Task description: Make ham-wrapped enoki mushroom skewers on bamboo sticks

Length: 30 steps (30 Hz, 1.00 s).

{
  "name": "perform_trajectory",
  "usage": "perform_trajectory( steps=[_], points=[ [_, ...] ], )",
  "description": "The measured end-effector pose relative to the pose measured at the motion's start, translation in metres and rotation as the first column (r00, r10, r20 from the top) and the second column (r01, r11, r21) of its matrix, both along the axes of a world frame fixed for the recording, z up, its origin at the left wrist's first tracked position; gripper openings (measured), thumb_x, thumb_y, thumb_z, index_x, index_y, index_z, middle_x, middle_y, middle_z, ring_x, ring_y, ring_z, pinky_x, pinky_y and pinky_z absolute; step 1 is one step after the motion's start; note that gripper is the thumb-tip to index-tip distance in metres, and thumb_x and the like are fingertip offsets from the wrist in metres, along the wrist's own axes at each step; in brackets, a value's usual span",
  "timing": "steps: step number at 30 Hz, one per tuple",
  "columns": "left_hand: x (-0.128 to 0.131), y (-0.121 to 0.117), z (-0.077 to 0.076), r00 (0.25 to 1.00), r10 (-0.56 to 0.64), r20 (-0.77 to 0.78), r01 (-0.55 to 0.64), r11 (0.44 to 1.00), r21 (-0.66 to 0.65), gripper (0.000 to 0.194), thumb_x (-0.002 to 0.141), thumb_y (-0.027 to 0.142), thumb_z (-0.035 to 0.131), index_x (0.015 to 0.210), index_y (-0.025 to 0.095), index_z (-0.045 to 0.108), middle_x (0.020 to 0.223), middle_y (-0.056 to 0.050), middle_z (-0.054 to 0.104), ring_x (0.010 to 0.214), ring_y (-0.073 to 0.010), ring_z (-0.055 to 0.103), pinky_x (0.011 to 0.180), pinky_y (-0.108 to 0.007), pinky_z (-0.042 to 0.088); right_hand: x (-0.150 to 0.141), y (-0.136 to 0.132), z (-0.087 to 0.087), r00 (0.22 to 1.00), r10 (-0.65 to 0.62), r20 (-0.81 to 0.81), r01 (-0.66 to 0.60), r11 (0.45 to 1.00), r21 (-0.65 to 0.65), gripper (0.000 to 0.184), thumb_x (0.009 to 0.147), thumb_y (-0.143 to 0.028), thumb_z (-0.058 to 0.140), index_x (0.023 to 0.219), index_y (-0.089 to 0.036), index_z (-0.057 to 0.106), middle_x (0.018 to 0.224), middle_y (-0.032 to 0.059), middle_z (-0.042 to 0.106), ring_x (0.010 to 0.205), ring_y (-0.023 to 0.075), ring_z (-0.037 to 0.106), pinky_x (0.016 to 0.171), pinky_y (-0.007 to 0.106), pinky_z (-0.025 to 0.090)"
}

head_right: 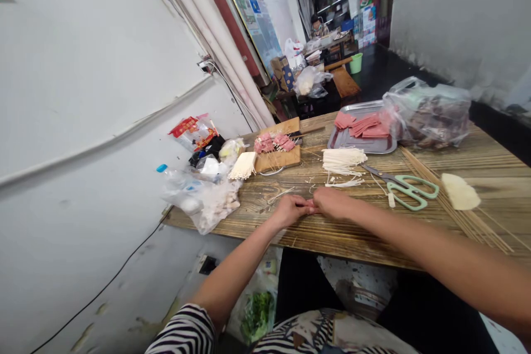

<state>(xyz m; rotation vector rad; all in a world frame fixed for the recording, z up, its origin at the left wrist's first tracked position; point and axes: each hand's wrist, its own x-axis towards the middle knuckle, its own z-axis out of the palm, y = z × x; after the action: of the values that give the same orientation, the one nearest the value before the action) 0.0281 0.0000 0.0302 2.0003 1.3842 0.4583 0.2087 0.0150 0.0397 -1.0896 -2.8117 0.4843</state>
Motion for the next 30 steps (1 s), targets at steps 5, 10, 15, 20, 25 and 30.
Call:
perform_trajectory(
  steps=[5, 10, 15, 20, 25, 30],
  points=[
    [0.005, -0.018, 0.002, 0.991, -0.026, -0.131, 0.071, 0.933, 0.353, 0.014, 0.084, 0.034, 0.068, 0.09, 0.025, 0.078, 0.089, -0.004, 0.075, 0.087, -0.0197, 0.063, 0.082, -0.034, 0.043, 0.001, 0.01, 0.006, 1.0, -0.004, -0.026, 0.001, 0.994, -0.107, 0.025, 0.08, -0.029, 0.06, 0.062, -0.016, 0.071, 0.058, 0.0055, 0.063, 0.052, 0.0109, 0.041, 0.055, 0.026, 0.025],
    [0.005, -0.038, -0.003, 0.957, -0.037, -0.286, 0.196, 0.811, 0.551, 0.018, 0.092, 0.031, 0.058, 0.099, 0.024, 0.073, 0.101, -0.006, 0.074, 0.091, -0.0208, 0.059, 0.081, -0.038, 0.037, 0.006, 0.015, 0.01, 0.998, 0.004, -0.064, -0.014, 0.986, -0.164, 0.02, 0.074, -0.026, 0.061, 0.061, -0.017, 0.073, 0.051, 0.0006, 0.058, 0.05, 0.0091, 0.036, 0.052, 0.024, 0.025],
    [0.005, -0.036, -0.004, 0.946, -0.046, -0.32, 0.225, 0.805, 0.549, 0.026, 0.097, 0.032, 0.049, 0.094, 0.023, 0.073, 0.088, -0.005, 0.074, 0.085, -0.0192, 0.057, 0.078, -0.037, 0.035, 0.009, 0.023, 0.01, 0.997, 0.011, -0.08, -0.029, 0.973, -0.228, 0.017, 0.07, -0.026, 0.062, 0.067, -0.017, 0.076, 0.057, -0.0009, 0.061, 0.055, 0.0093, 0.045, 0.053, 0.022, 0.03],
    [0.006, -0.029, 0.0, 0.945, -0.09, -0.315, 0.246, 0.831, 0.5, 0.028, 0.097, 0.033, 0.049, 0.091, 0.024, 0.075, 0.086, -0.004, 0.074, 0.083, -0.0186, 0.057, 0.079, -0.037, 0.034, 0.01, 0.019, 0.013, 0.999, -0.024, -0.049, 0.012, 0.973, -0.232, 0.017, 0.073, -0.025, 0.062, 0.074, -0.018, 0.077, 0.061, 0.0014, 0.064, 0.056, 0.0113, 0.049, 0.054, 0.023, 0.032],
    [0.006, -0.022, 0.002, 0.955, -0.098, -0.282, 0.225, 0.855, 0.467, 0.031, 0.095, 0.033, 0.052, 0.079, 0.023, 0.075, 0.08, -0.003, 0.075, 0.078, -0.0176, 0.058, 0.079, -0.035, 0.035, 0.011, -0.008, 0.004, 0.995, -0.038, -0.087, 0.05, 0.989, 0.136, 0.032, 0.092, -0.029, 0.046, 0.079, -0.015, 0.072, 0.079, 0.0101, 0.065, 0.077, 0.0178, 0.053, 0.069, 0.028, 0.034],
    [0.006, -0.017, 0.005, 0.962, -0.13, -0.242, 0.224, 0.88, 0.418, 0.032, 0.094, 0.034, 0.053, 0.075, 0.022, 0.076, 0.077, -0.003, 0.075, 0.075, -0.0167, 0.06, 0.08, -0.035, 0.036, 0.013, -0.026, -0.011, 0.997, 0.056, -0.051, -0.034, 0.934, 0.355, 0.038, 0.099, -0.024, 0.032, 0.088, -0.014, 0.067, 0.083, 0.0094, 0.062, 0.08, 0.0194, 0.049, 0.071, 0.032, 0.034]
  ],
)
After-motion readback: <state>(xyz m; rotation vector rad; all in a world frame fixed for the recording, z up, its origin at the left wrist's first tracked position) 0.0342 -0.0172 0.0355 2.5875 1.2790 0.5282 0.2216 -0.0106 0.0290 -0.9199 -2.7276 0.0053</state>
